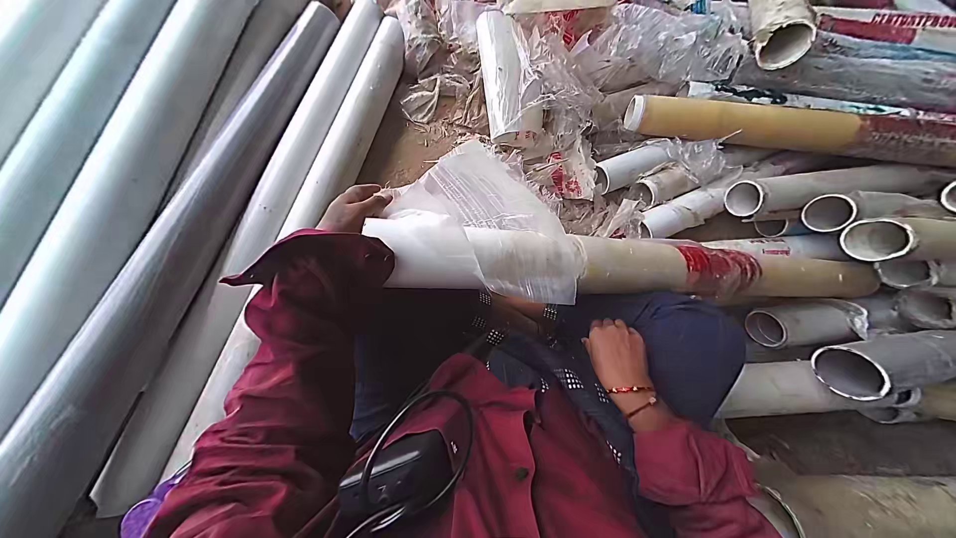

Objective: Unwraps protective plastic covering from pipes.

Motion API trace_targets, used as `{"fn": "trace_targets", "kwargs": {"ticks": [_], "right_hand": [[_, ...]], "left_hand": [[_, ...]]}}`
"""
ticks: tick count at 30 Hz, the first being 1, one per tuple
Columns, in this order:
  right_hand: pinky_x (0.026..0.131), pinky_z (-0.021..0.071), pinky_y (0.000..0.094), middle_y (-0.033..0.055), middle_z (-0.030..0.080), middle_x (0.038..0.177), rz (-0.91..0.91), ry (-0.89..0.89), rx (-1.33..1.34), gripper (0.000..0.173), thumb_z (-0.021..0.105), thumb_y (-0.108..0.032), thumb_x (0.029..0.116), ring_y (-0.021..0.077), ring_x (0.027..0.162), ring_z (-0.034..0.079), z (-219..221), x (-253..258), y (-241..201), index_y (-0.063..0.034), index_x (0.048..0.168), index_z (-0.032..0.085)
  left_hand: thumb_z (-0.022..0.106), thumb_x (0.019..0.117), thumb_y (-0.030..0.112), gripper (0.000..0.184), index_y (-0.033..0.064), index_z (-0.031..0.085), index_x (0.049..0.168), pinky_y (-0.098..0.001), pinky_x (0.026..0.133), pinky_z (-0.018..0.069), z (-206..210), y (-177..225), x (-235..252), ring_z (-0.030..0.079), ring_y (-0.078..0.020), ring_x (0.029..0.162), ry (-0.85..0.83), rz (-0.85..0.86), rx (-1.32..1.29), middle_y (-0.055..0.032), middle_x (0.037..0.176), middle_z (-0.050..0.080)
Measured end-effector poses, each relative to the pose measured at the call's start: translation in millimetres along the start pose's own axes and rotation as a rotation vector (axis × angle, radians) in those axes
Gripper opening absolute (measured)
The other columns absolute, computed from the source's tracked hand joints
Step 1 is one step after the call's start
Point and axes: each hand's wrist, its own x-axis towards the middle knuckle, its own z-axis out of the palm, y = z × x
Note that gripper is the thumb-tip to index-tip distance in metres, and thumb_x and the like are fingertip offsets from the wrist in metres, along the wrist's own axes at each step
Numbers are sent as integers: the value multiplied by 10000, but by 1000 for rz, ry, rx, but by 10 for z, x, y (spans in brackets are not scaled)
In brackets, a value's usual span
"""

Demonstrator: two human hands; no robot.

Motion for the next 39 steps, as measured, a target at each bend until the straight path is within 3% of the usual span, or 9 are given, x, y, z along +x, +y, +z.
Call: {"fn": "trace_targets", "kwargs": {"ticks": [2, 6, 10, 14, 17, 23, 27, 32, 39], "right_hand": [[893, 497, 534, 299, 682, 1144, -12, -84, -218, 241, 462, 47, 1018, 446, 1151, 641, 94, 144, -222, 140, 1108, 665], [868, 480, 516, 274, 693, 1062, -125, -131, -441, 260, 404, 78, 1022, 409, 1043, 669, 309, 278, -312, 135, 1084, 650], [990, 456, 535, 271, 663, 1237, -184, -358, -486, 302, 386, 33, 1050, 407, 1194, 628, 240, 351, -398, 112, 1209, 630], [1041, 432, 526, 268, 629, 1324, -130, -338, -419, 321, 393, 18, 1057, 403, 1281, 579, -13, 239, -381, 89, 1278, 615], [1021, 472, 537, 251, 631, 1339, -33, -208, -191, 305, 476, -77, 1076, 401, 1278, 598, -311, 23, -190, 45, 1312, 624], [770, 527, 645, 273, 721, 920, -60, 587, 238, 110, 704, 19, 907, 458, 839, 706, -636, -898, 1215, 45, 978, 784], [839, 474, 701, 321, 706, 955, 164, 573, 235, 99, 709, 27, 926, 518, 907, 681, -688, -1156, 1599, 51, 987, 784], [982, 453, 639, 314, 697, 1112, 400, 488, 355, 178, 641, -48, 1006, 493, 1098, 651, -486, -806, 1381, 62, 1077, 760], [910, 511, 591, 308, 713, 1046, 369, 776, 452, 174, 651, -40, 986, 469, 989, 693, 47, -460, 1143, 76, 1040, 770]], "left_hand": [[477, 1076, 96, 382, -37, 502, 1433, -522, 1082, 397, 35, -161, 11, 572, -363, 1245, 91, 141, 90, -291, 1345, 590], [365, 1072, 137, 396, 68, 668, 1316, -624, 1045, 405, -7, -493, 110, 623, -401, 1222, 187, 364, 256, -226, 1250, 692], [351, 1061, 115, 410, 46, 685, 1288, -596, 1039, 426, 40, -465, 19, 654, -390, 1193, 224, 382, 265, -219, 1207, 718], [354, 1078, 120, 397, 36, 688, 1276, -575, 1001, 458, 75, -452, -2, 687, -361, 1117, 236, 406, 257, -203, 1125, 743], [345, 1086, 125, 398, 26, 680, 1276, -577, 993, 463, 63, -481, -26, 695, -354, 1109, 239, 419, 263, -188, 1132, 749], [332, 1099, 85, 397, 22, 672, 1293, -625, 1008, 427, 45, -415, -19, 662, -421, 1165, 197, 386, 282, -221, 1193, 725], [341, 1096, 59, 383, -26, 639, 1321, -649, 1046, 385, 52, -292, -145, 611, -490, 1214, 175, 374, 321, -303, 1249, 672], [330, 1102, 45, 382, -85, 598, 1341, -650, 1088, 341, 85, -141, -274, 562, -520, 1264, 148, 358, 342, -353, 1306, 618], [324, 1101, 36, 386, -92, 602, 1335, -651, 1092, 335, 82, -126, -263, 558, -531, 1269, 160, 358, 378, -353, 1306, 619]]}}
